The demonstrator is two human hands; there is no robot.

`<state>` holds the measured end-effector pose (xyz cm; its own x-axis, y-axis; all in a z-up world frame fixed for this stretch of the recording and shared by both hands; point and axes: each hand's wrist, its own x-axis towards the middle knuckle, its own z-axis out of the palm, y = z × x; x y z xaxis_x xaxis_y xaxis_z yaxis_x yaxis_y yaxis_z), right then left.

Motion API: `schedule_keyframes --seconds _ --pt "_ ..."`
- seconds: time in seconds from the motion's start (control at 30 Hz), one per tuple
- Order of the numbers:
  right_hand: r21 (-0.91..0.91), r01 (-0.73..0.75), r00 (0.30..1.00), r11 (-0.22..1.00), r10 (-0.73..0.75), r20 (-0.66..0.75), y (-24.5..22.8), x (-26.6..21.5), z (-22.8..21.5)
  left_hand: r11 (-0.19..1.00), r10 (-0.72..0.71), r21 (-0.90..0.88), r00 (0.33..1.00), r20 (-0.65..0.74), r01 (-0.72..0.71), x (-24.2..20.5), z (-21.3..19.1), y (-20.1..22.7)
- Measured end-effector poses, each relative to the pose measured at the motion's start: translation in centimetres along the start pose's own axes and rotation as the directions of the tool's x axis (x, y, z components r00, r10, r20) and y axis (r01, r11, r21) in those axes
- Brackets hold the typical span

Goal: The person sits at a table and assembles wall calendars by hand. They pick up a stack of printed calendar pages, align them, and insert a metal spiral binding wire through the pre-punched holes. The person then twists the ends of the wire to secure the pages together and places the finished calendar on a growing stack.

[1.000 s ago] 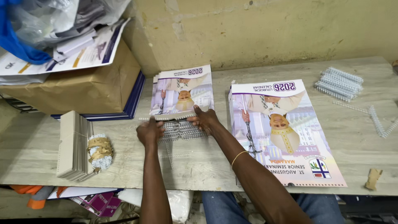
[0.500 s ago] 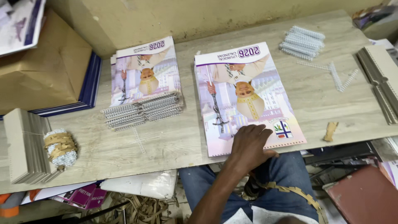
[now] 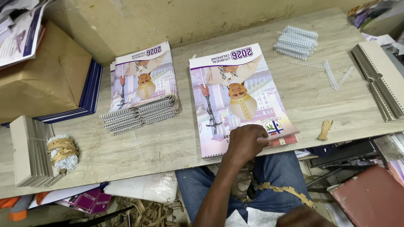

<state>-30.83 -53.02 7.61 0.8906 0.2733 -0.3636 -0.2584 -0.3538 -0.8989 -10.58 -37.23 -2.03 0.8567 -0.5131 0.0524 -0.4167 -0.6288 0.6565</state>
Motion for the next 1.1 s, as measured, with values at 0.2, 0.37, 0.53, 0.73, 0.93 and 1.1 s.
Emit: schedule_keyframes --seconds 0.2,0.37,0.53,0.73,0.93,1.1 --pt "0.097 -0.094 0.981 0.991 0.109 -0.163 1.9 8.3 -3.8 0.953 -0.162 -0.28 0.977 -0.139 0.118 -1.2 -0.3 -1.8" --pt "0.379 0.144 0.956 0.914 -0.03 -0.292 8.7 17.3 -7.1 0.885 -0.179 -0.451 0.979 -0.098 0.117 -2.9 -2.6 0.0" --pt "0.473 0.164 0.962 0.866 -0.035 -0.27 9.6 18.0 -7.0 0.855 -0.163 -0.502 0.986 -0.02 0.132 -2.1 -1.8 -1.6" --pt "0.474 0.244 0.958 0.846 -0.135 -0.253 10.0 17.5 -6.6 0.901 -0.14 -0.418 0.99 -0.029 0.115 -1.7 -1.7 -2.2" --pt "0.451 0.254 0.952 0.855 -0.14 -0.271 14.1 19.3 -7.0 0.855 -0.089 -0.515 0.995 -0.038 0.057 -2.0 -1.6 -2.5" --pt "0.421 0.247 0.952 0.873 -0.138 -0.273 12.0 18.4 -6.7 0.826 -0.078 -0.561 0.996 -0.032 0.046 -2.3 -2.0 -2.3"
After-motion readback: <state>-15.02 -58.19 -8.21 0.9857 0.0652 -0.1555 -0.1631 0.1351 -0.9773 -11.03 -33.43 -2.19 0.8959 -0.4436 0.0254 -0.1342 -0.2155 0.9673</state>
